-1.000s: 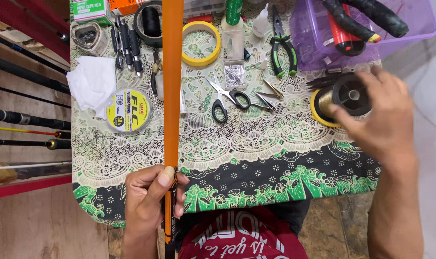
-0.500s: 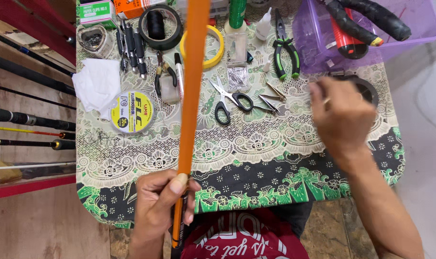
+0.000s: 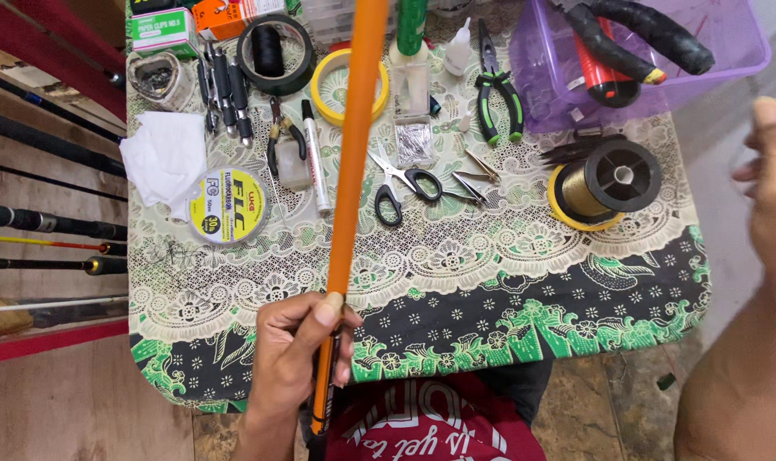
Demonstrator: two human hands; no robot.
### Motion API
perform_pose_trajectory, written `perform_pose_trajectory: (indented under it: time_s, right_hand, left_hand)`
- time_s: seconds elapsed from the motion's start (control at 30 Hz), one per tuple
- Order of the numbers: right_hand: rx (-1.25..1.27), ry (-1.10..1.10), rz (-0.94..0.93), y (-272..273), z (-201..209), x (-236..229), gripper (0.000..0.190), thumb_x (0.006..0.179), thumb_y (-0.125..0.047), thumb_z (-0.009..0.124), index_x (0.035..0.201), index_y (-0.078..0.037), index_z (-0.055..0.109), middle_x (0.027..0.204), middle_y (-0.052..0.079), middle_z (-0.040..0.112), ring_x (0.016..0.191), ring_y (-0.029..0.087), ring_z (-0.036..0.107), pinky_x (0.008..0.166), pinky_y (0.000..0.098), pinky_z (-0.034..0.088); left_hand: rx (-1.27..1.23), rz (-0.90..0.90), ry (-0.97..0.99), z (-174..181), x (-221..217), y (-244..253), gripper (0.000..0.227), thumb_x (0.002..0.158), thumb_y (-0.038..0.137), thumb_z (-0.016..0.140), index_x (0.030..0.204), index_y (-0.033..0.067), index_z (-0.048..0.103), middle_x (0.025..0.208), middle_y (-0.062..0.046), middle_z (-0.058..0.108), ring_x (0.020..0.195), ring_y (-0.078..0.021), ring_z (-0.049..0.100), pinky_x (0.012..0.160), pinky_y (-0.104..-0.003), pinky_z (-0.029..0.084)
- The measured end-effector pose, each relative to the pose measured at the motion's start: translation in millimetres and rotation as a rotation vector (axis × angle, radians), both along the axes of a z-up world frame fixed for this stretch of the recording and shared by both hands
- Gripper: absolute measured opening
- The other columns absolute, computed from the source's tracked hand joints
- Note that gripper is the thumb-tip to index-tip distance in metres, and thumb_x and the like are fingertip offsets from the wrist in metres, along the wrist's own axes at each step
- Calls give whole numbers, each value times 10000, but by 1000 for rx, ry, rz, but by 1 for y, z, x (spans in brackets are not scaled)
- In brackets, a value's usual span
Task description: The person wraps a thin black thread around the orange section of a fishing rod, securing it with their hands. They rotate the rod to apply the thread evenly along the joint area.
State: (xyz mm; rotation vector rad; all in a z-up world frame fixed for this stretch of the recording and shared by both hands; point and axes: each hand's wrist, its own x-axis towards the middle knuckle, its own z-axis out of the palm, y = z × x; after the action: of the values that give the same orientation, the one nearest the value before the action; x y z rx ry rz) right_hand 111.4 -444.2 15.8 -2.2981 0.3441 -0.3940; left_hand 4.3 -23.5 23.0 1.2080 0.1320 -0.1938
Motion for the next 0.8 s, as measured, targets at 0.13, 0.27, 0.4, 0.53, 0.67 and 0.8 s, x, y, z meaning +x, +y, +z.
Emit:
perform_pose_trajectory:
  time_s: [0.13, 0.27, 0.4, 0.53, 0.67, 0.8]
  right_hand:
    - [-15, 24, 89, -11, -12, -25, 303, 1204, -414, 396, 1294, -135, 473, 1033, -6, 467, 760, 63, 428, 646, 208, 301]
    - [-282, 95, 473, 47, 20, -42, 455, 818, -98, 696, 1241, -3, 557, 994, 134, 617, 734, 192, 576, 664, 287, 464]
    - [-391, 147, 596, 67, 38, -49, 790, 579, -159, 768, 1313, -10, 519, 1094, 129, 627, 742, 178, 552, 600, 278, 504]
    - [-296, 68, 603, 76, 52, -59, 892, 539, -48, 767, 1365, 50, 443, 1199, 224, 538, 815, 237, 529, 675, 308, 488]
    - [-154, -113, 685, 119, 61, -68, 611, 672, -139, 681, 1211, 72, 484, 1028, 171, 612, 780, 194, 565, 735, 266, 476]
    - [-28, -145, 915, 187, 58, -63, 619, 719, -409, 588, 1184, -13, 492, 1221, 149, 568, 1164, 279, 562, 1008, 400, 427]
  left_hand:
    - [8, 46, -29, 2, 2, 11, 305, 857, 207, 572, 724, -54, 659, 468, -125, 574, 271, -154, 504, 218, -217, 404]
    - [22, 112, 44, 7, 3, 17, 329, 841, 225, 579, 711, -68, 652, 444, -137, 540, 257, -173, 479, 218, -233, 385]
    - [26, 71, 16, 8, 4, 17, 310, 855, 214, 567, 729, -55, 659, 455, -129, 559, 266, -156, 496, 218, -219, 389]
    - [-34, 42, -1, 9, 5, 13, 293, 859, 208, 576, 736, -46, 658, 465, -106, 557, 282, -143, 494, 231, -212, 386]
    - [-88, -27, -6, 6, 5, 7, 295, 878, 211, 567, 745, -36, 660, 485, -102, 576, 306, -135, 535, 235, -197, 421]
    - [-262, -107, -39, -5, 2, -3, 272, 900, 188, 575, 804, -51, 662, 533, -123, 608, 350, -128, 568, 256, -172, 434]
